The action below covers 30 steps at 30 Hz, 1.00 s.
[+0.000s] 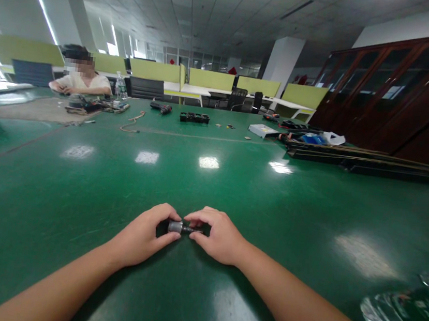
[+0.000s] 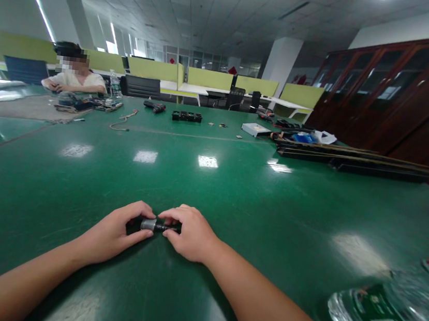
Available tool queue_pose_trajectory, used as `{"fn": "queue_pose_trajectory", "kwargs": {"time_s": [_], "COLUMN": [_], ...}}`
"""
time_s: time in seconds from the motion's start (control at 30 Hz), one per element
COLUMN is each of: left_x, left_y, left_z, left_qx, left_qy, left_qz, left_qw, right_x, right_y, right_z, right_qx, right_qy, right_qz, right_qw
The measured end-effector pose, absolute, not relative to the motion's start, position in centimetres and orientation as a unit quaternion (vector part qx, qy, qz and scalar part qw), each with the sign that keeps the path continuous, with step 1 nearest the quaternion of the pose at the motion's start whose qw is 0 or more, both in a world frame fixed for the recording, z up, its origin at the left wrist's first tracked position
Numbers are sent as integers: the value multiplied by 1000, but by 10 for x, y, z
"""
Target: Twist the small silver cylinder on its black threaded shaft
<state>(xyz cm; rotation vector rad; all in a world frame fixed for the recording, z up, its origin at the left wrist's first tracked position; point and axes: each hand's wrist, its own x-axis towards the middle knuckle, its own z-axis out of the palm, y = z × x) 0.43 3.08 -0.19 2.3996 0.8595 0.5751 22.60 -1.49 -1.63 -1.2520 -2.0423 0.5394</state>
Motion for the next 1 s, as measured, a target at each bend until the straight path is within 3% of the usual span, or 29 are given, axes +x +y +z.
{"fn": "queue_pose_trajectory", "kwargs": {"time_s": [1.0], "left_x": [6], "left_y": [28], "left_z": [-2], "left_qx": [891], "left_qy": [317], "left_qz": [204], "left_qw": [252], "right_x": [224], "right_y": [-15], "right_z": [-20], "right_qx": [-450], "right_qy": [-831], "right_qz": [143], "right_qw": [293]}}
